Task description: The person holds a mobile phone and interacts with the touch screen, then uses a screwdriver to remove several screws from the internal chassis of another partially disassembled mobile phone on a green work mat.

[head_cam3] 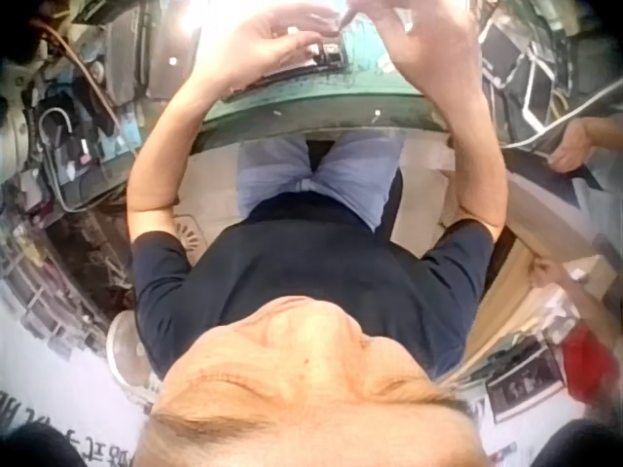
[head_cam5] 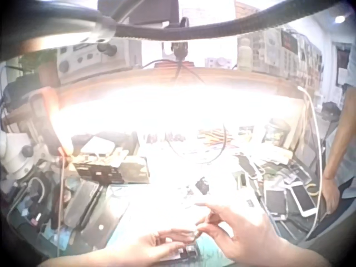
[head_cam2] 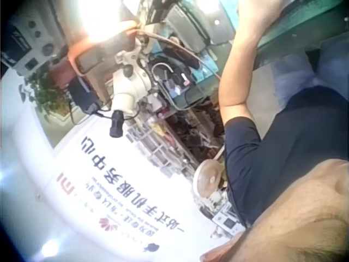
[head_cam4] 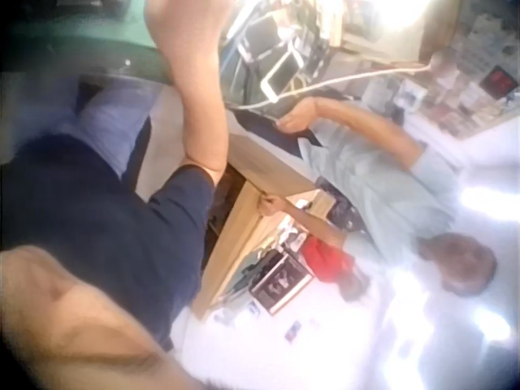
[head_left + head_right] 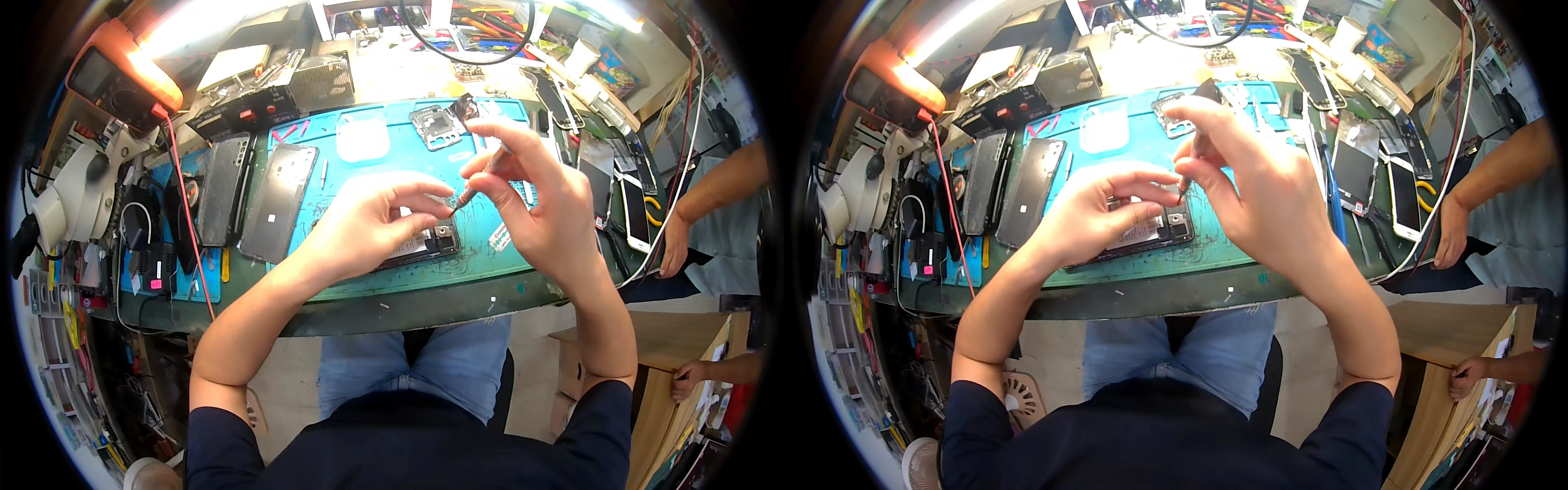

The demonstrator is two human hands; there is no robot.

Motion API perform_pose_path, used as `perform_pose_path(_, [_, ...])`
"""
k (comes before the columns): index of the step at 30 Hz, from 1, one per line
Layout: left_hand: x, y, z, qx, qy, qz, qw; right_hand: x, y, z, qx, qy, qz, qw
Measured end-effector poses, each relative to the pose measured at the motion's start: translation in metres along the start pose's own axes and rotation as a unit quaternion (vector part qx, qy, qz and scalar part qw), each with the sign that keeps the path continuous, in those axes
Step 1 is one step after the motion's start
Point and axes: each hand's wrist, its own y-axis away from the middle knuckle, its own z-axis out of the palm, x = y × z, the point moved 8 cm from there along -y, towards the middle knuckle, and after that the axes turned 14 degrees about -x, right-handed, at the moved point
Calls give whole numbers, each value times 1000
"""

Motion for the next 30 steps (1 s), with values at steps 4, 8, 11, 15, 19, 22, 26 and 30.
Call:
perform_pose_path(4, [-1,1,10,-14,-96,22,995,2,9,7,5,34,-18,999])
perform_pose_path(8, [-1,1,10,-21,-110,9,994,3,11,11,-2,23,-12,1000])
perform_pose_path(11, [-5,2,9,-18,-103,20,994,3,8,14,-28,32,-22,999])
perform_pose_path(15, [-1,1,9,-30,-122,21,992,-8,10,19,-86,5,-83,993])
perform_pose_path(19, [-2,5,3,0,-87,24,996,1,12,17,-70,74,-44,994])
perform_pose_path(22, [-1,9,-24,56,-112,38,991,-15,3,19,-30,111,-69,991])
perform_pose_path(26, [6,13,-69,187,-180,101,960,7,8,25,-72,-42,48,995])
perform_pose_path(30, [15,30,-87,286,-220,158,919,-2,5,23,-8,45,-3,999])
